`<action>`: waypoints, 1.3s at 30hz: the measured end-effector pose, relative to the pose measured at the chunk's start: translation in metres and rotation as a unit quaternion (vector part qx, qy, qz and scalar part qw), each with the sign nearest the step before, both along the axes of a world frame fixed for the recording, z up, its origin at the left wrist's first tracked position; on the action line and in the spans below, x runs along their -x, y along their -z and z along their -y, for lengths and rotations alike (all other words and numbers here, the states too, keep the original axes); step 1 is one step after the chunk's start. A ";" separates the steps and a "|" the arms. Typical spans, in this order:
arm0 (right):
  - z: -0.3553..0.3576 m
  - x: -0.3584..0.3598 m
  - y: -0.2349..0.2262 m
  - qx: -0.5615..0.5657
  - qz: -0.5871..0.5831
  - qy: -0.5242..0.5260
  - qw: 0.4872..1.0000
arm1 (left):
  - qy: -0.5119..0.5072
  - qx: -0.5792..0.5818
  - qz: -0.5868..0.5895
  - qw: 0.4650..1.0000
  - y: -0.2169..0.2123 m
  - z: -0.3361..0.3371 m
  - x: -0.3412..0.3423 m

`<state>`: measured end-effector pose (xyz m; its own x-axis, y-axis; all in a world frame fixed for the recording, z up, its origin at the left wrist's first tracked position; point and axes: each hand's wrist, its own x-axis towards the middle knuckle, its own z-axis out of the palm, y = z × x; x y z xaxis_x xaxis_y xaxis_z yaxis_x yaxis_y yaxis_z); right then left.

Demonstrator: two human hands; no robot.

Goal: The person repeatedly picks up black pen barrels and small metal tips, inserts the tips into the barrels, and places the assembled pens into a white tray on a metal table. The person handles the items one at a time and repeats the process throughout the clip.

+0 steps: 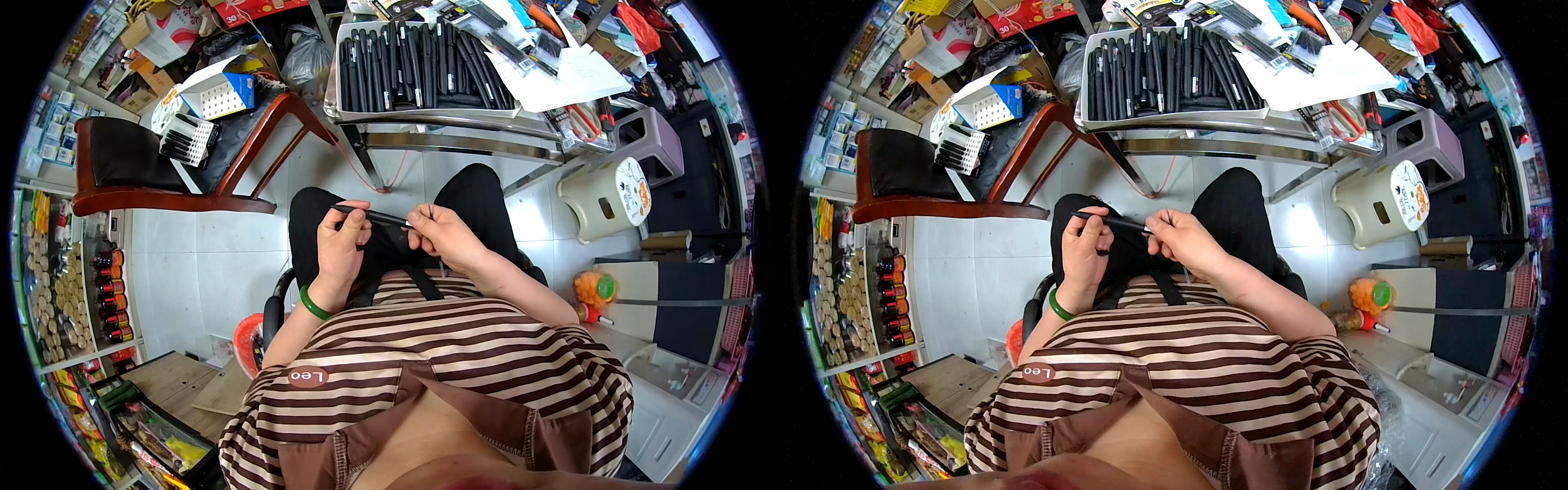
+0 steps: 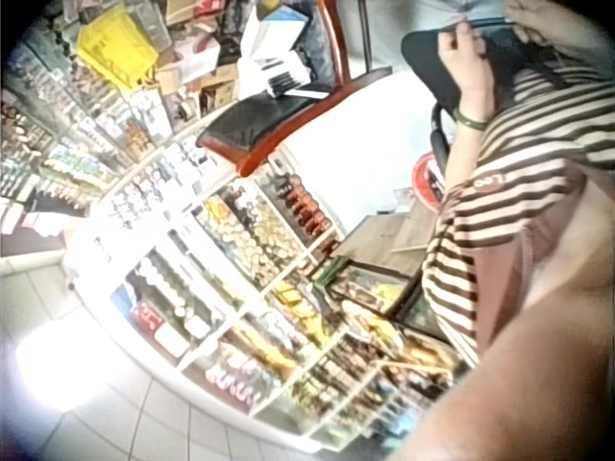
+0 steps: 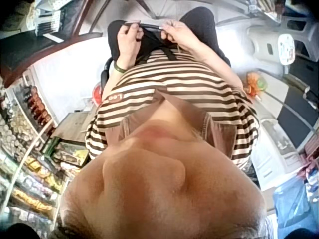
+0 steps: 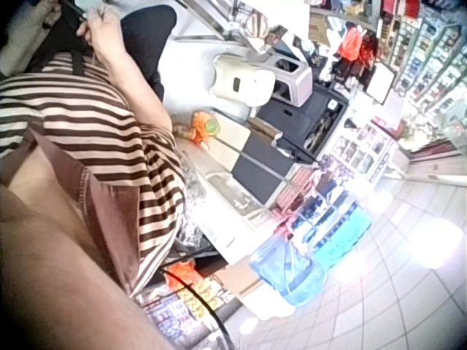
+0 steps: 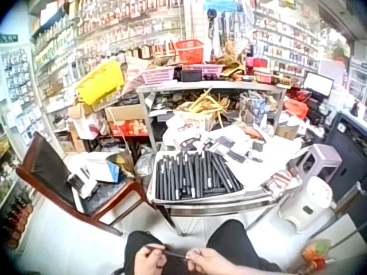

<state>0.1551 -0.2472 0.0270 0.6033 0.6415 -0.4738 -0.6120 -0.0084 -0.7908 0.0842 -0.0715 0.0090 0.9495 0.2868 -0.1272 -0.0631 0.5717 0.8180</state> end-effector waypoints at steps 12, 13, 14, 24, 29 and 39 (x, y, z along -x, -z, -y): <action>-0.002 0.004 0.009 0.014 0.100 0.024 0.995 | -0.032 0.017 -0.038 0.999 -0.003 0.002 -0.001; -0.005 0.004 0.004 0.016 0.148 0.055 0.987 | -0.031 0.028 -0.024 0.999 0.001 0.001 -0.002; -0.006 0.007 -0.001 0.008 0.146 0.071 0.987 | -0.032 0.040 -0.026 0.998 0.004 0.001 0.001; -0.005 0.003 0.002 0.020 0.148 0.063 0.987 | -0.019 0.073 -0.005 0.997 0.005 -0.001 -0.003; -0.005 0.004 0.003 0.045 0.217 0.073 0.972 | -0.029 0.093 -0.006 0.995 0.006 -0.002 -0.004; 0.007 -0.006 0.000 -0.077 0.091 0.154 0.981 | -0.026 0.107 -0.006 0.994 0.001 -0.003 -0.004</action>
<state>0.1614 -0.2538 0.0271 0.8454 0.4712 -0.2516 -0.4149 0.2824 -0.8649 0.0887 -0.0687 0.0075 0.9319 0.3013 -0.2020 -0.0882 0.7283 0.6795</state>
